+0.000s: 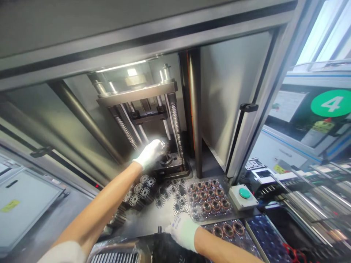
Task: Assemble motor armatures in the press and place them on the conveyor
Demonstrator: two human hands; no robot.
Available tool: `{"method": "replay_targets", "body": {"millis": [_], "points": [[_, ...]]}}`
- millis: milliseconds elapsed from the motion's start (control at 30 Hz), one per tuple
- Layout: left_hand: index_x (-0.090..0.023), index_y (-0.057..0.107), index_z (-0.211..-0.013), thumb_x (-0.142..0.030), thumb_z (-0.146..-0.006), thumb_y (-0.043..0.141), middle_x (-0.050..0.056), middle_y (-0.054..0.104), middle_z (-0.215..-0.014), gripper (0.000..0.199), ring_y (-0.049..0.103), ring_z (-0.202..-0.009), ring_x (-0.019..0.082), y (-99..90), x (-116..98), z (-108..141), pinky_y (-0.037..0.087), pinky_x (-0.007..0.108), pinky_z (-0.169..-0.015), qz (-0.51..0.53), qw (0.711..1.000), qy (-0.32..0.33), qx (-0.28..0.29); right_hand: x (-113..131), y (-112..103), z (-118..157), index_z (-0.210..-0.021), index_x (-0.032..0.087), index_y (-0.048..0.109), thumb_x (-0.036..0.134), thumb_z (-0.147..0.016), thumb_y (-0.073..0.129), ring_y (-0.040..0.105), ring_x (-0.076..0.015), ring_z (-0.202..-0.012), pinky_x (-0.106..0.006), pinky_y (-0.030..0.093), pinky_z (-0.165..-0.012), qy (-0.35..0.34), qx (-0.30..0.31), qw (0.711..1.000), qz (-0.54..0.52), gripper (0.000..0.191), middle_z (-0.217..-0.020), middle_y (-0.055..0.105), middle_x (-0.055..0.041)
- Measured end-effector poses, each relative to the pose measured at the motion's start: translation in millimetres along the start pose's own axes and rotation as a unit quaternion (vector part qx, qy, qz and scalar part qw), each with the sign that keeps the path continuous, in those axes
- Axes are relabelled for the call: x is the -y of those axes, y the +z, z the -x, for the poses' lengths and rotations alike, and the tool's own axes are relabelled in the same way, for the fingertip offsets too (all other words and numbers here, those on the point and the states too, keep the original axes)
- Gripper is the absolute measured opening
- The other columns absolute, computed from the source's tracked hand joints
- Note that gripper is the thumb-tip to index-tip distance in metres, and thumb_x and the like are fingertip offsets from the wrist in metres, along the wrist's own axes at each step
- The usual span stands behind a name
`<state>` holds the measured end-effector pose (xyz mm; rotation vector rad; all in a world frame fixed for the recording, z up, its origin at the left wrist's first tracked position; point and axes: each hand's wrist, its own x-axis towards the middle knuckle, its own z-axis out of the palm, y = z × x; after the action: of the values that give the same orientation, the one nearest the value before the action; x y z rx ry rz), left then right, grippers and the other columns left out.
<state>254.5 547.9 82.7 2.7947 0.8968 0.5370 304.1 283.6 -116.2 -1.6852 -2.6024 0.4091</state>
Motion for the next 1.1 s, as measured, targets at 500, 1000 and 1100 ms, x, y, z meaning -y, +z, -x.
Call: {"method": "replay_targets", "body": {"millis": [500,1000,1100], "points": [[-0.019,0.06,-0.112,-0.043,-0.082,0.057,0.014,0.066,-0.106,0.039,0.064,-0.095,0.026,64.1,-17,6,0.048,0.035,-0.083,-0.069,0.98,-0.157,0.098,-16,-41,20,-0.122,0.027,0.062,0.011,-0.086,0.044,0.06,-0.0204,-0.094,-0.032,0.044,-0.083,0.089,-0.046,0.988,-0.117,0.044,-0.111,0.059,-0.01],[-0.026,0.065,-0.115,-0.036,-0.08,0.052,0.006,0.071,-0.109,0.039,0.064,-0.102,0.024,33.6,3,362,0.046,0.034,-0.091,-0.062,0.907,-0.288,0.301,-52,-77,0,-0.112,0.019,0.068,0.029,-0.082,0.057,0.063,-0.023,-0.104,-0.037,0.045,-0.098,0.15,-0.204,0.895,-0.366,0.034,-0.111,0.07,-0.006],[-0.022,0.06,-0.123,-0.031,-0.082,0.048,0.011,0.065,-0.124,0.044,0.059,-0.115,0.028,71.5,1,375,0.042,0.04,-0.1,-0.073,0.909,-0.295,0.287,-55,-92,-22,-0.111,0.017,0.068,0.028,-0.079,0.061,0.065,-0.022,-0.101,-0.035,0.049,-0.095,0.146,-0.236,0.86,-0.429,0.035,-0.11,0.07,-0.0058]]}}
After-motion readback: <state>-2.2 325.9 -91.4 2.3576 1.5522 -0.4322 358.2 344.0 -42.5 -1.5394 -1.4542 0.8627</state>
